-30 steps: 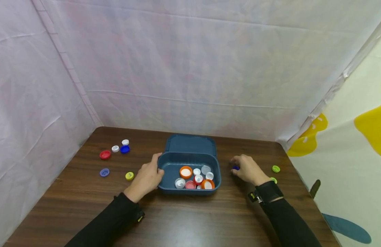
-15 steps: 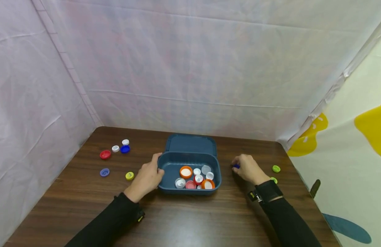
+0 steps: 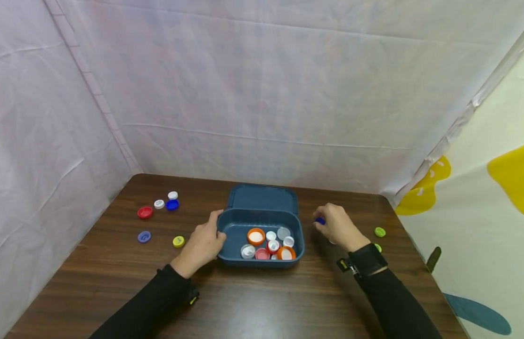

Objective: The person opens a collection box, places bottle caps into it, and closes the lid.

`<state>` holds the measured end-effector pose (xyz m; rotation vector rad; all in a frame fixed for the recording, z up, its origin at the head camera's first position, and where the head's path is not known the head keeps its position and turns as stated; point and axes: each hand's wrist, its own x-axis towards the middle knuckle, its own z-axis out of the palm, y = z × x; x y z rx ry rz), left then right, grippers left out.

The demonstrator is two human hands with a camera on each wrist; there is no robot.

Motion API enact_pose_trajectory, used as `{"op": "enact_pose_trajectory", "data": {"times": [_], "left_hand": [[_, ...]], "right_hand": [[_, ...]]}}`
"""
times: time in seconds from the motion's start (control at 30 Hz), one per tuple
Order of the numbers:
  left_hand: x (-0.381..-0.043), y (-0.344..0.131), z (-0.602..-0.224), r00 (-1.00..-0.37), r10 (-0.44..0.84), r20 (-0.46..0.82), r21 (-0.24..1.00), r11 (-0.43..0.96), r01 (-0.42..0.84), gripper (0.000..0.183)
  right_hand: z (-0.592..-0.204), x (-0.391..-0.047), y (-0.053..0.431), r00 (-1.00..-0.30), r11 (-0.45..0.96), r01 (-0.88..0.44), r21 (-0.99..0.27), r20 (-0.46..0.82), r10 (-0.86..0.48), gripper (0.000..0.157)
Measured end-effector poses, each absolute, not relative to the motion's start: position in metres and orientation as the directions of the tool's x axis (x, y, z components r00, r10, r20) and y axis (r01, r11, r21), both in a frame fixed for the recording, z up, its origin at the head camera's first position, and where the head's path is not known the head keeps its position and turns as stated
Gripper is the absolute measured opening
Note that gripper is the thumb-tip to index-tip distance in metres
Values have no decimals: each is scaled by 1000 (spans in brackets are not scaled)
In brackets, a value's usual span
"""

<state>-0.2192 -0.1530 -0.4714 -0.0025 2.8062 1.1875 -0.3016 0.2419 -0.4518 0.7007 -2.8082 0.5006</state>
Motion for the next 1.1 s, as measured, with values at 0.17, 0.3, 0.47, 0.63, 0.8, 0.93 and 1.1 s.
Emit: {"op": "enact_pose_trajectory", "data": {"times": [0.17,0.3,0.47,0.63,0.8,0.93,1.1], "left_hand": [[-219,-152,-472,-997,26,-75,711,703,-35,73],[-219,-152,-472,-997,29,-78,713,701,-35,73],[-219,-152,-471,-996,31,-81,711,702,-36,72],[-219,-152,-471,-996,37,-78,715,699,-30,72],[-220,-153,-471,-997,35,-73,715,698,-28,73],[-220,-153,-471,-997,35,-73,715,699,-28,72],[-219,-153,-471,-996,40,-79,719,694,-29,70]], "right_hand": [[-432,-294,221,-839,797,-532,-286,308,-450,17],[-419,-286,199,-812,765,-574,-293,323,-485,18],[-407,-277,172,-762,712,-644,-279,311,-568,20],[-402,-271,145,-710,660,-704,-262,270,-651,22],[-403,-263,121,-650,600,-758,-258,212,-730,25],[-406,-257,107,-602,554,-787,-271,145,-785,26],[-409,-255,99,-566,522,-809,-269,117,-816,24]]}}
